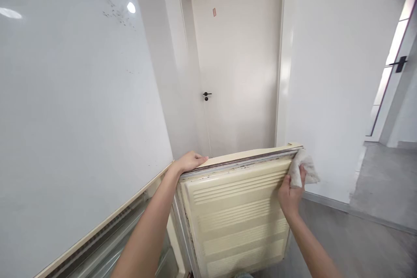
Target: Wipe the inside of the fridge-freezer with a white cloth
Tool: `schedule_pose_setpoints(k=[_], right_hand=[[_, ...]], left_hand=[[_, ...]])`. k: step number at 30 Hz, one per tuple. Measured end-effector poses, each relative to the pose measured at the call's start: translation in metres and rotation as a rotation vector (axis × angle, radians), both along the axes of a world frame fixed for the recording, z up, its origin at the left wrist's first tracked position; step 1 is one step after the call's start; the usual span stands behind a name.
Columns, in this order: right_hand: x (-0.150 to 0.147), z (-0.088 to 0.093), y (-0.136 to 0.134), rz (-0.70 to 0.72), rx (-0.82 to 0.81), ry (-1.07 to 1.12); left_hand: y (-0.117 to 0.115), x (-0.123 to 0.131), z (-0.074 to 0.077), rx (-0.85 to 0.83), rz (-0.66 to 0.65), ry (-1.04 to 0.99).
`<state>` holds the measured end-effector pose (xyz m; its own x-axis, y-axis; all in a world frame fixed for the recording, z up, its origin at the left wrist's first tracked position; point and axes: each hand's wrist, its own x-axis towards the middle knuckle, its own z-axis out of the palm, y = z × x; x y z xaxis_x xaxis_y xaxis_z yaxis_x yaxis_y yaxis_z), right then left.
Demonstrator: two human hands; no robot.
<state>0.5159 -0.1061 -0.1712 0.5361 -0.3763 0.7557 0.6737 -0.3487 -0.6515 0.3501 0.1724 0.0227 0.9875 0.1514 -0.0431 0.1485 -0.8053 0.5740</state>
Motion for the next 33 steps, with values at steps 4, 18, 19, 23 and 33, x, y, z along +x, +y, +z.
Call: schedule_pose_setpoints(k=[4,18,19,23,33], right_hand=[[-0.006,-0.002,0.013,-0.018,-0.01,-0.007],[-0.15,-0.022,0.166,0.18,-0.576,-0.212],[-0.161,-0.024,0.174,0.228,-0.632,-0.236],[-0.183,-0.033,0.188,0.422,-0.883,-0.353],[-0.094,-0.052,0.114,0.077,-0.771,-0.226]], left_hand=[[0.002,0.001,-0.002,-0.005,0.006,0.002],[0.003,0.004,-0.006,0.001,0.005,-0.024],[0.004,0.004,-0.006,0.002,0.0,-0.021],[0.004,0.004,-0.006,0.006,-0.018,-0.014],[0.001,0.003,-0.002,0.006,-0.01,0.013]])
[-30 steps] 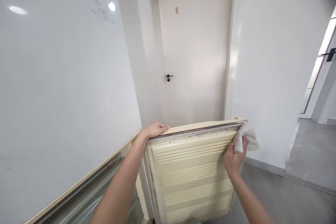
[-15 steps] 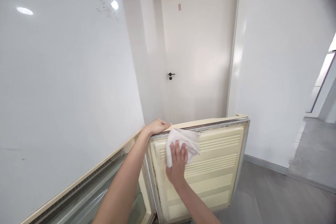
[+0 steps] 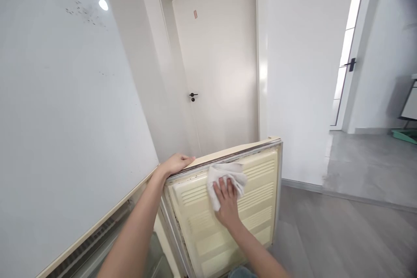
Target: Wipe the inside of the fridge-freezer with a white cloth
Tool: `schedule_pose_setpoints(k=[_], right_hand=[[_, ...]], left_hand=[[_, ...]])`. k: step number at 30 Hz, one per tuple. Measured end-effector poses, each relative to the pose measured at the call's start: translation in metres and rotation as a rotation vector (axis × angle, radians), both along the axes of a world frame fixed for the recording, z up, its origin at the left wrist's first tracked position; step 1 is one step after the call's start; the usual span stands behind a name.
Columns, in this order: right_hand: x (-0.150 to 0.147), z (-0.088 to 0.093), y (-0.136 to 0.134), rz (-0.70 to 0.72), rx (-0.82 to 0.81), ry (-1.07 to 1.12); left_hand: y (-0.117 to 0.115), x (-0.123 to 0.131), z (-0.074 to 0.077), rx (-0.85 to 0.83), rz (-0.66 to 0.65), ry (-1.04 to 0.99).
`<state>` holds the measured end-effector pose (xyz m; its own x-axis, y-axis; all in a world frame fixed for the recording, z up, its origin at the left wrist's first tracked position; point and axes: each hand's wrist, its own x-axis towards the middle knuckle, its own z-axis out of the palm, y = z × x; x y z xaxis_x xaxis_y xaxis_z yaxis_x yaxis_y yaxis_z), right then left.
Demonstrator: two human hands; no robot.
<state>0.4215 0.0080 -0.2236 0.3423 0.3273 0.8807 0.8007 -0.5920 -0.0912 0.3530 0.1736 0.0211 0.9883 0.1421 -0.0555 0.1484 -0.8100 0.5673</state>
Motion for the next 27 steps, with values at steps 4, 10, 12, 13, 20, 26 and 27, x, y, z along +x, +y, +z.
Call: schedule_pose_setpoints(k=[4,10,12,13,20,26,27], right_hand=[[0.046,0.009,-0.045,-0.128,0.321,0.06],[0.088,0.047,-0.096,-0.12,0.604,0.253],[0.089,0.055,-0.097,-0.114,0.642,0.25],[0.086,0.056,-0.093,-0.127,0.658,0.238],[0.022,0.027,-0.016,-0.131,0.498,0.139],[-0.063,-0.002,0.048,0.162,0.049,0.08],[-0.071,-0.002,0.052,0.213,-0.017,0.055]], left_hand=[[-0.001,-0.001,0.002,-0.009,0.0,0.006],[-0.004,-0.001,0.003,-0.004,0.003,0.003],[-0.004,-0.002,0.004,-0.001,0.003,-0.001],[-0.004,-0.002,0.004,0.0,0.003,-0.003],[-0.004,-0.003,0.003,0.009,0.024,-0.005],[-0.001,-0.001,0.0,0.011,0.031,-0.023],[0.0,-0.001,0.0,0.011,0.029,-0.024]])
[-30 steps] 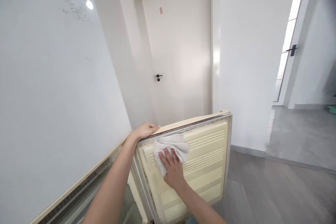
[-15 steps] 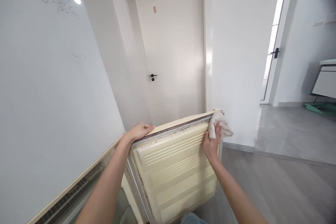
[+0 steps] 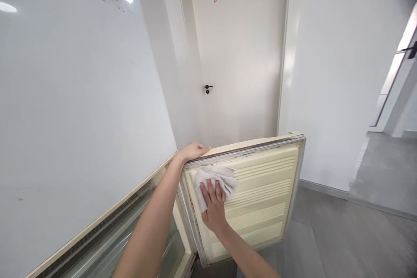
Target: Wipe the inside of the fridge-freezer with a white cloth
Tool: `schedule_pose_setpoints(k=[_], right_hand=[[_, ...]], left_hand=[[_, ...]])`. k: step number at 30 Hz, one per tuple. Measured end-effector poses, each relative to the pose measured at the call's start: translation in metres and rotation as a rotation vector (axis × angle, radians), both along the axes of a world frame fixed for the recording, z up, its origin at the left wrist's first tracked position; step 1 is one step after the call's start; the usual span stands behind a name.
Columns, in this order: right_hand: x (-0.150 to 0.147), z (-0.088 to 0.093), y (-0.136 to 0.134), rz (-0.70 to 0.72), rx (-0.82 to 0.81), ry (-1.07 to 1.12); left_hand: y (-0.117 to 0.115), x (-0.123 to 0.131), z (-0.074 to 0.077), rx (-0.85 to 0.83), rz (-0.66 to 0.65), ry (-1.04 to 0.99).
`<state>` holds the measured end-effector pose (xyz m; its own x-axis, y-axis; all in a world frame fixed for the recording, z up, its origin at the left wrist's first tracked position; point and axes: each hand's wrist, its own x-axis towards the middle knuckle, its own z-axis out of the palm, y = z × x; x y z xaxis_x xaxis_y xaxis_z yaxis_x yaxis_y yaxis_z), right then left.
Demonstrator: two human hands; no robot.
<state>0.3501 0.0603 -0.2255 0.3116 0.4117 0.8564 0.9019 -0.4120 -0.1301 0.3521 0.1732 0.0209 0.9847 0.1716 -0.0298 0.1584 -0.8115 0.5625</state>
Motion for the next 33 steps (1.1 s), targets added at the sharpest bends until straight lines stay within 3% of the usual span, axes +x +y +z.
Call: schedule_pose_setpoints(k=[3,8,14,19,26,33], right_hand=[[-0.011,0.013,0.004,0.103,-0.17,-0.05],[-0.009,0.033,-0.004,0.11,-0.305,-0.02],[-0.012,0.006,-0.014,0.201,-0.384,-0.056],[-0.005,0.002,-0.03,0.161,-0.449,-0.09],[0.036,-0.006,-0.085,-0.016,-0.34,-0.083],[0.096,-0.029,-0.144,-0.12,-0.063,-0.148]], left_hand=[[0.001,0.0,-0.001,-0.008,-0.011,-0.003],[0.003,0.002,-0.004,-0.017,-0.018,-0.005],[0.004,0.001,-0.005,-0.008,-0.012,-0.014],[0.004,0.001,-0.006,0.001,-0.02,-0.028],[0.005,0.002,-0.006,0.006,-0.04,-0.027],[0.003,0.0,-0.004,0.017,-0.035,-0.023]])
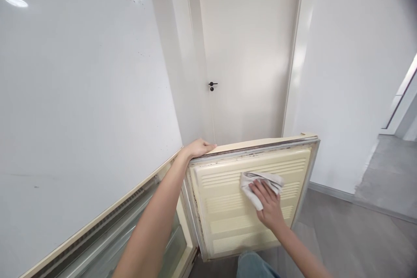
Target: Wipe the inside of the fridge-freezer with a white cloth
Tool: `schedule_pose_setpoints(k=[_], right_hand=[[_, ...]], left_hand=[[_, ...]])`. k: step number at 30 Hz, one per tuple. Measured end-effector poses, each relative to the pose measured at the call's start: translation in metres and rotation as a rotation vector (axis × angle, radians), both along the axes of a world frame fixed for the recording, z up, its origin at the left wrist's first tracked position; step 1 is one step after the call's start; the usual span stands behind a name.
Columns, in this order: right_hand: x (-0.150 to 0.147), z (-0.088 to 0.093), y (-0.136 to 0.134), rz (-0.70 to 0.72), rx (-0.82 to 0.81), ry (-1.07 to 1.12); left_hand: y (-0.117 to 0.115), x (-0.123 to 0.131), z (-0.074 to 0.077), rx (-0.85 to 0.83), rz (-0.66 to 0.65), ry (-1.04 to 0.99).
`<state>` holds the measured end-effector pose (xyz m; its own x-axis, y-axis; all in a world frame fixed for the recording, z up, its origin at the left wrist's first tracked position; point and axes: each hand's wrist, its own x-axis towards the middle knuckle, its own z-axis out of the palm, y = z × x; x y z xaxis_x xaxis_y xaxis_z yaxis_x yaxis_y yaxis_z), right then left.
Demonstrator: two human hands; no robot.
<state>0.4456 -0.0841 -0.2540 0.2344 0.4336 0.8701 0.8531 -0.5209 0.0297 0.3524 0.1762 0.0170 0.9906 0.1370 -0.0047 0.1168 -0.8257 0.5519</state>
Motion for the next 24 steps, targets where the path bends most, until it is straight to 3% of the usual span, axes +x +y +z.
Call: schedule_pose_setpoints(k=[3,6,10,15,20,24], right_hand=[[0.034,-0.002,-0.029,-0.079,0.146,0.087],[0.066,0.008,-0.055,-0.156,0.321,0.215],[0.078,0.025,-0.06,-0.174,0.49,0.29],[0.038,0.024,-0.013,-0.111,0.529,0.224],[-0.019,0.014,0.052,0.014,0.361,0.145],[-0.064,0.017,0.094,0.118,0.231,0.186]], left_hand=[[0.002,0.002,-0.001,0.009,0.01,0.002],[0.004,0.005,-0.002,0.013,0.023,0.005],[0.005,0.006,-0.003,0.014,0.034,0.003],[0.001,0.002,0.0,0.005,0.037,-0.004],[0.006,0.007,-0.005,0.009,0.05,-0.009],[0.011,0.011,-0.009,0.011,0.054,-0.015]])
